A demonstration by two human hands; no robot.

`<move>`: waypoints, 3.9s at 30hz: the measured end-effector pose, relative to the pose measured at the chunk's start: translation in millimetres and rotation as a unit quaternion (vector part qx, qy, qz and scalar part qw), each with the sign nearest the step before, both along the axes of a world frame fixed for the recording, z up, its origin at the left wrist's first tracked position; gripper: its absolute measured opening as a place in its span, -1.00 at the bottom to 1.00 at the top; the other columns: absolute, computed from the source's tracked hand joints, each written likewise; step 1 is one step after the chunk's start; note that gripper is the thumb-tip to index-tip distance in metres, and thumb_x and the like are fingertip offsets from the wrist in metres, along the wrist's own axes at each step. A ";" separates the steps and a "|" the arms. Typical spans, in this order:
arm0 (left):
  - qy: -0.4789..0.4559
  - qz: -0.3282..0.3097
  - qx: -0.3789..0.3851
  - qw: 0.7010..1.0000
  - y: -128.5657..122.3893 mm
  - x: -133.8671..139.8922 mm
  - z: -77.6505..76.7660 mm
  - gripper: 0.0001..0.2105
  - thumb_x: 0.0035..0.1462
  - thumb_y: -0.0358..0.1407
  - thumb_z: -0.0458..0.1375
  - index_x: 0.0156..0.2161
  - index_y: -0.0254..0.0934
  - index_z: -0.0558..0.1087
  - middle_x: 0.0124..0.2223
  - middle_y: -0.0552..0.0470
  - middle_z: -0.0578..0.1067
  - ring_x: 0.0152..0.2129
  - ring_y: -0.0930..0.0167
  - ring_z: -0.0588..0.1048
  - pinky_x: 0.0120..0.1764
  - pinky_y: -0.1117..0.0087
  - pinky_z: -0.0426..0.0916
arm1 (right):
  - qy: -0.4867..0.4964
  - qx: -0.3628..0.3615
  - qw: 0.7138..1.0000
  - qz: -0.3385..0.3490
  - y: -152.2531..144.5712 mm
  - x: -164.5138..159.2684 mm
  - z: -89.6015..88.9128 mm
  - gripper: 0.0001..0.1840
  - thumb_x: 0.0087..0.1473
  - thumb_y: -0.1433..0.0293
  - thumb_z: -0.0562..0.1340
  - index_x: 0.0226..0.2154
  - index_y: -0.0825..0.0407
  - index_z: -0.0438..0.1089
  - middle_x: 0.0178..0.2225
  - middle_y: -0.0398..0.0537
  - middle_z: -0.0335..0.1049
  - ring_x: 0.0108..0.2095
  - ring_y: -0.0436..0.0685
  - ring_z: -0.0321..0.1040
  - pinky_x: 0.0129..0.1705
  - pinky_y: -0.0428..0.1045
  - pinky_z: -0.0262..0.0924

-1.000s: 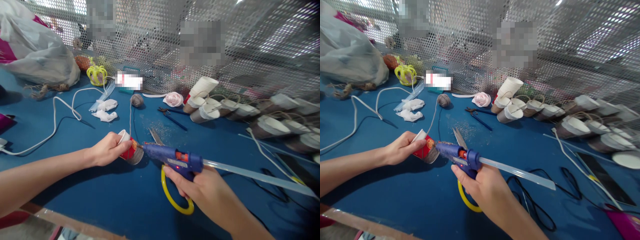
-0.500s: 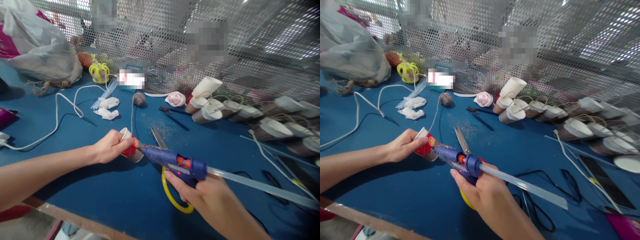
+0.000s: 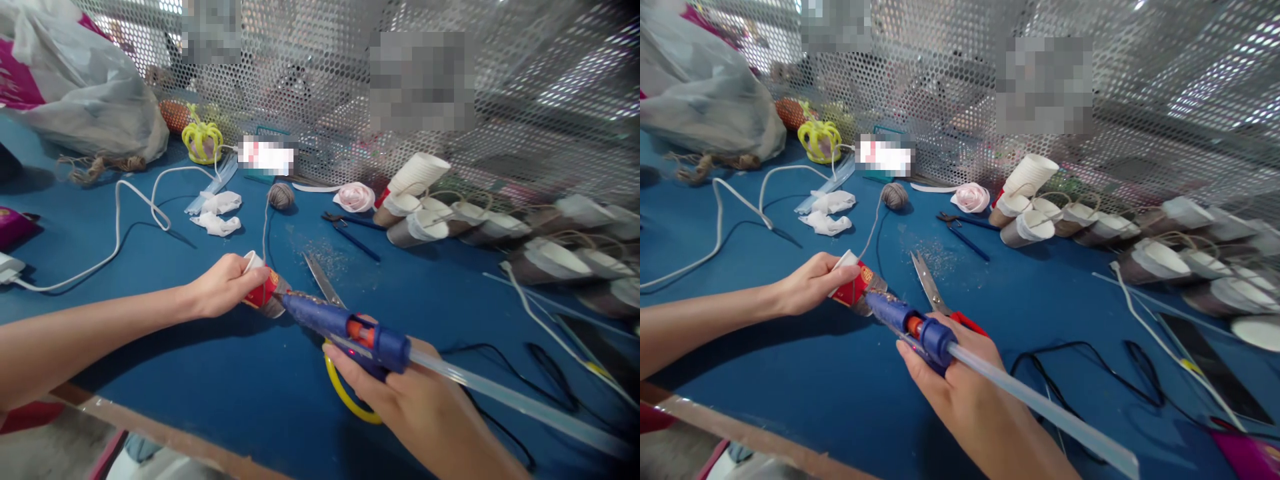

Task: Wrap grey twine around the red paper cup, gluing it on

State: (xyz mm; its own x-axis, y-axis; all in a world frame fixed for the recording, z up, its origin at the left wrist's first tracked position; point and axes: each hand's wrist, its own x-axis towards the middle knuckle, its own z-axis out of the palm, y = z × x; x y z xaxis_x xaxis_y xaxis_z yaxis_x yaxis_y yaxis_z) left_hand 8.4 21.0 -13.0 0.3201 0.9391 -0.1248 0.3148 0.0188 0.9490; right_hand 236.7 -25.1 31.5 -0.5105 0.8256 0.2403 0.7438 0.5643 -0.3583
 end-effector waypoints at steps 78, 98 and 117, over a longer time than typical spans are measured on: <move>-0.043 -0.007 -0.009 0.999 -0.3 -0.1 -1.4 -0.65 0.09 -0.18 -0.08 -0.60 -0.37 0.27 -0.65 0.15 0.18 -0.68 0.57 0.08 -0.61 0.54 0.04 | 0.006 -0.008 0.999 -0.044 1.4 -5.1 6.0 -0.75 0.03 0.24 0.05 -0.53 -0.10 0.38 -0.65 -0.11 0.36 -0.55 0.11 0.36 -0.54 -0.06 0.27; 0.069 -0.075 0.156 0.982 -4.7 -3.0 0.4 -0.64 0.13 -0.26 -0.15 -0.64 -0.35 0.18 -0.66 0.16 0.10 -0.69 0.59 0.05 -0.62 0.55 0.00 | 0.095 -0.315 0.938 -0.107 23.1 -1.7 7.5 -0.53 -0.02 0.13 0.10 -0.80 -0.01 0.08 -0.81 -0.23 0.13 -0.74 -0.05 0.15 -0.62 -0.13 0.17; 0.044 -0.103 0.334 0.936 -5.5 -5.5 -1.3 -0.70 0.14 -0.39 -0.13 -0.62 -0.31 0.12 -0.64 0.14 0.16 -0.68 0.56 0.09 -0.57 0.51 0.04 | 0.221 -0.347 0.904 -0.120 45.9 2.0 6.0 -0.71 -0.04 0.18 0.16 -0.56 0.07 0.29 -0.78 -0.26 0.15 -0.70 -0.05 0.15 -0.55 -0.10 0.13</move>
State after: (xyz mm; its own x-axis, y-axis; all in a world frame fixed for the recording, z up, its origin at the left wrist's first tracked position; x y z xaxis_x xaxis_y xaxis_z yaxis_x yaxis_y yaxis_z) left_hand 2.9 15.5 -14.3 0.5184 0.7364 0.4347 0.3236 -0.6394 0.6974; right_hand 238.7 20.8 37.5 -0.2781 0.9299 -0.2408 0.5122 -0.0685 -0.8562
